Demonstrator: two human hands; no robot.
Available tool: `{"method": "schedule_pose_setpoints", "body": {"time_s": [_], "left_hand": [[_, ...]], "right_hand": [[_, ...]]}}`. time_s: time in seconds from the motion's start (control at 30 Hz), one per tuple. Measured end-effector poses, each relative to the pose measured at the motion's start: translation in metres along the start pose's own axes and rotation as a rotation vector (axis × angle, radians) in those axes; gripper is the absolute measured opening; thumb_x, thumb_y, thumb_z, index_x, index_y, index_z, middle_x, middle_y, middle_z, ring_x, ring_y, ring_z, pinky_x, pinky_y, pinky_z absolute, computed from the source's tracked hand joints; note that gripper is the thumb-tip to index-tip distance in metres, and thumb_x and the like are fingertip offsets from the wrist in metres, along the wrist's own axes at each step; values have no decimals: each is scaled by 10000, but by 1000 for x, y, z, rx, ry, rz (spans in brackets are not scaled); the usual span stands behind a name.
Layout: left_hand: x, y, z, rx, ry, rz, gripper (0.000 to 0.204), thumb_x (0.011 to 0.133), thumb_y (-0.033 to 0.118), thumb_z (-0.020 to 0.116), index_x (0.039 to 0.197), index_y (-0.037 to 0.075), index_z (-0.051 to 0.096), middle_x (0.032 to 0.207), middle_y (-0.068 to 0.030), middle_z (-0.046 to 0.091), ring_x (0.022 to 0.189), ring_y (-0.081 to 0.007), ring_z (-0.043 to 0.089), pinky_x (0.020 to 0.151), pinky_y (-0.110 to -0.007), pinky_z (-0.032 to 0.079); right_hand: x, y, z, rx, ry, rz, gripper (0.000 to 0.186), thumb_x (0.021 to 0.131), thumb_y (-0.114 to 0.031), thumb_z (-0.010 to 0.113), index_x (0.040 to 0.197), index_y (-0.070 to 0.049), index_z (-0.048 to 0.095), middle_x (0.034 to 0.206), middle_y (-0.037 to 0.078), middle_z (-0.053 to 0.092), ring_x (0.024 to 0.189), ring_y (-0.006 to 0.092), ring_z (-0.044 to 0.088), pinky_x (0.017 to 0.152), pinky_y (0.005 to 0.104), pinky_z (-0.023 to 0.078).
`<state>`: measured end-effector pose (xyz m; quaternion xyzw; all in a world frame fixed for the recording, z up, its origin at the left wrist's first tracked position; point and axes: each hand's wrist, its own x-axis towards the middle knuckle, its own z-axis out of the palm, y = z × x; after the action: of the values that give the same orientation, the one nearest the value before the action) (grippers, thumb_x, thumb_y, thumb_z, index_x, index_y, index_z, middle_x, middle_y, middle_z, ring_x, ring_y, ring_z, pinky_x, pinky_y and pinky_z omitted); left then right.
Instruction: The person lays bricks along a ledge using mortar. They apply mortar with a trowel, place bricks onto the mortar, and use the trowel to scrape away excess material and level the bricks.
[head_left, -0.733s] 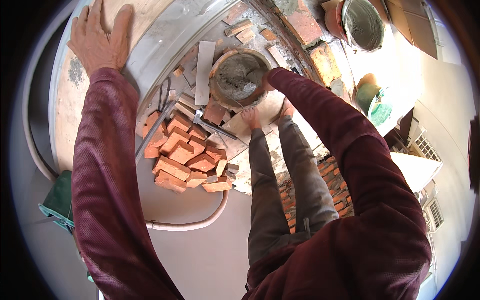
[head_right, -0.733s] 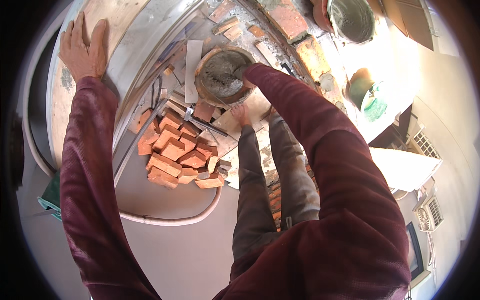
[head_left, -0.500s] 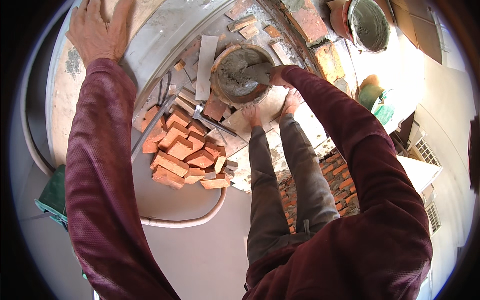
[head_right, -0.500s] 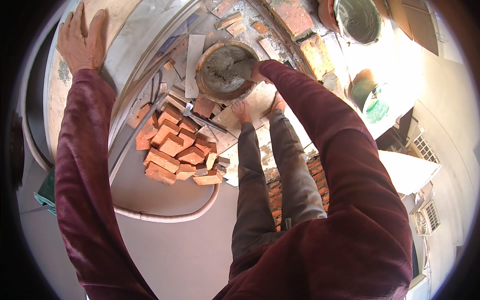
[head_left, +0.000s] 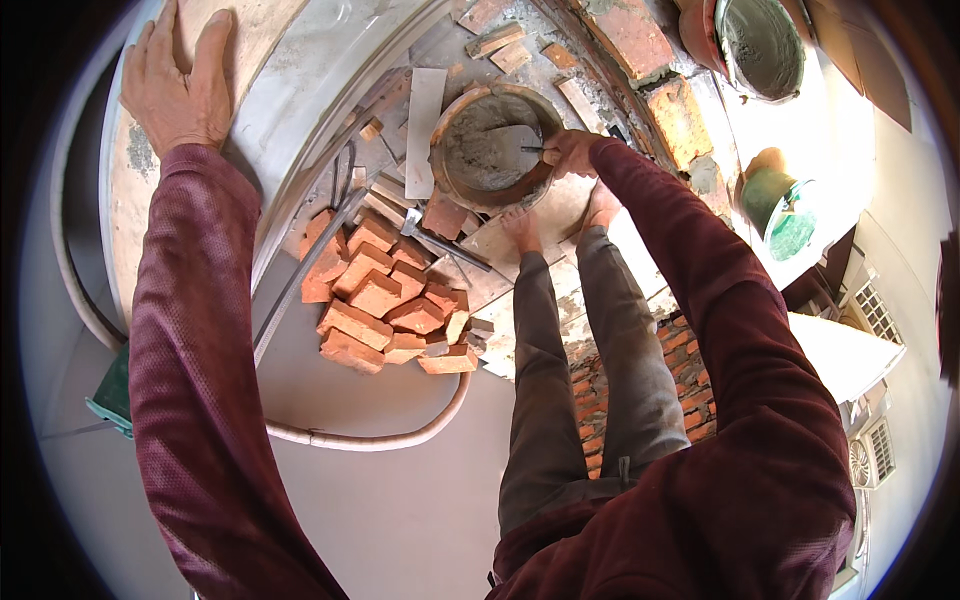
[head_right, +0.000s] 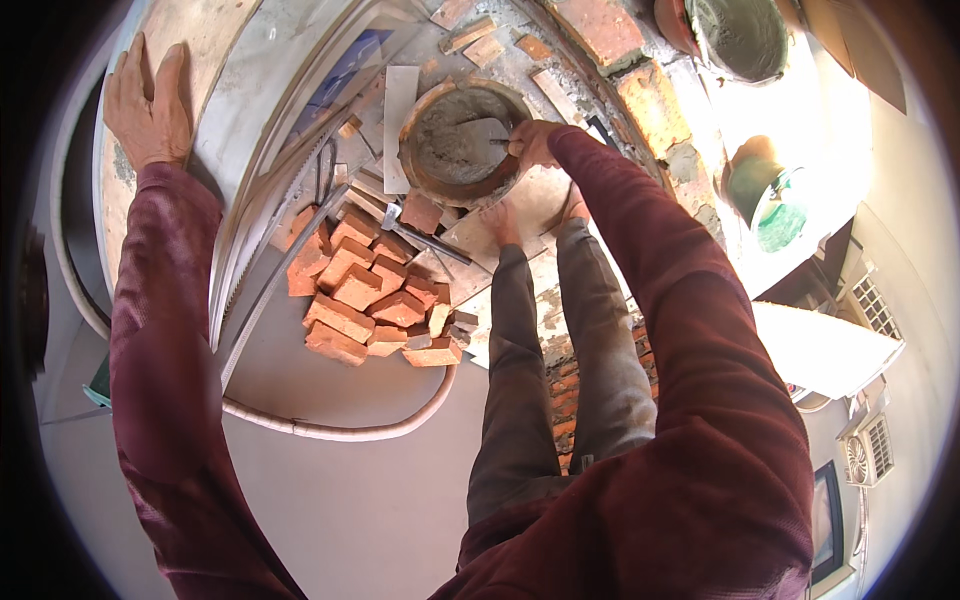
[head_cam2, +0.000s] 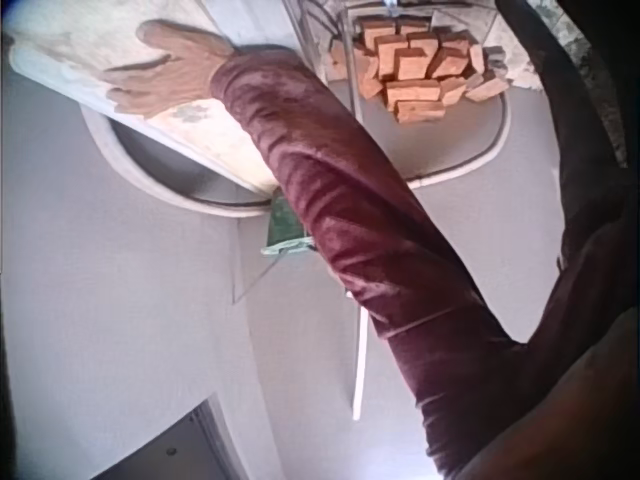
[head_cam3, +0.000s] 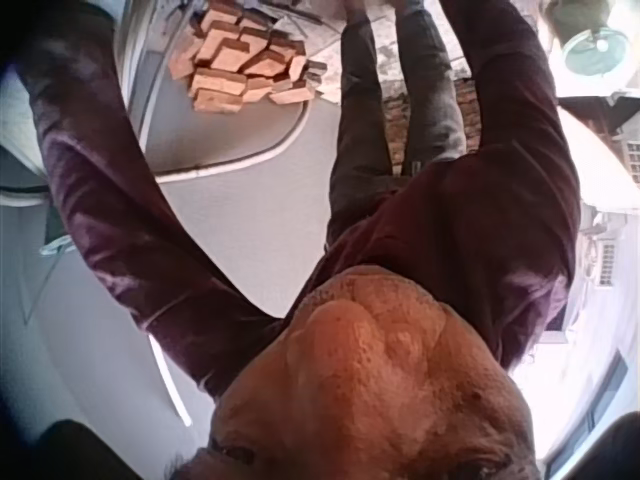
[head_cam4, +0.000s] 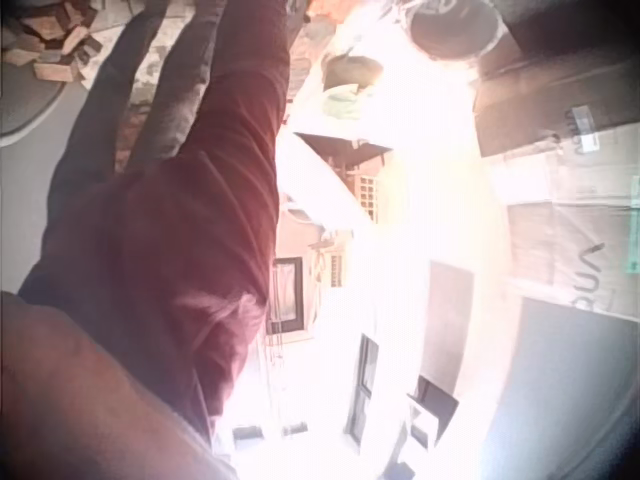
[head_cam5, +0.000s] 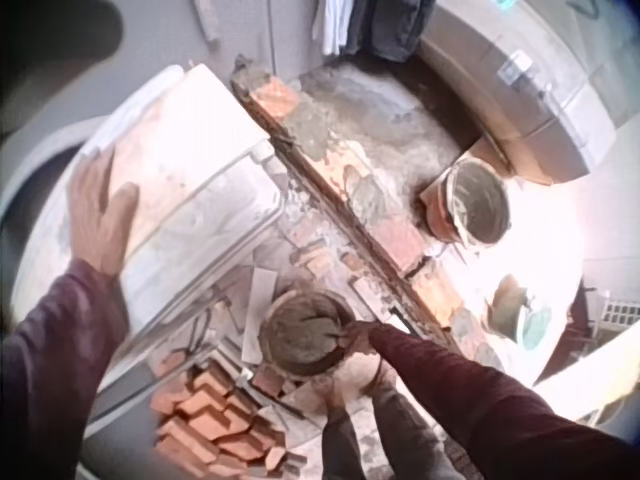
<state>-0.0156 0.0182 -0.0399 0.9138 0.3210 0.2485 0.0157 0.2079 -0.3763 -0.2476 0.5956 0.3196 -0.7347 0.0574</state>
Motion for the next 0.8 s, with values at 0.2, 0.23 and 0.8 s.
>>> {"method": "schedule_pose_setpoints", "body": {"time_s": [0.2,0.23,0.8], "left_hand": [[-5,-4,-1,28,-55,-65,703,872,605,560,1420,165,533,1470,-180,466,1388,-379,337,1175,-466,215],[-5,-5,-1,31,-66,-90,685,883,589,554,1421,165,532,1470,-181,466,1389,-378,335,1175,-465,214],[2,3,-7,81,-156,-97,547,974,377,535,1445,104,484,1501,-207,400,1406,-375,303,1169,-479,225]], "right_hand": [[12,31,-20,-33,-55,-108,386,700,-40,695,1074,-122,645,672,33,562,515,151,533,424,315,421],[6,35,-22,34,-93,-148,401,705,-29,688,1092,-128,647,675,25,559,510,146,524,423,313,418],[-252,111,62,-23,1266,-148,370,859,-104,632,1222,-58,582,873,146,634,704,280,646,643,383,521]]}}
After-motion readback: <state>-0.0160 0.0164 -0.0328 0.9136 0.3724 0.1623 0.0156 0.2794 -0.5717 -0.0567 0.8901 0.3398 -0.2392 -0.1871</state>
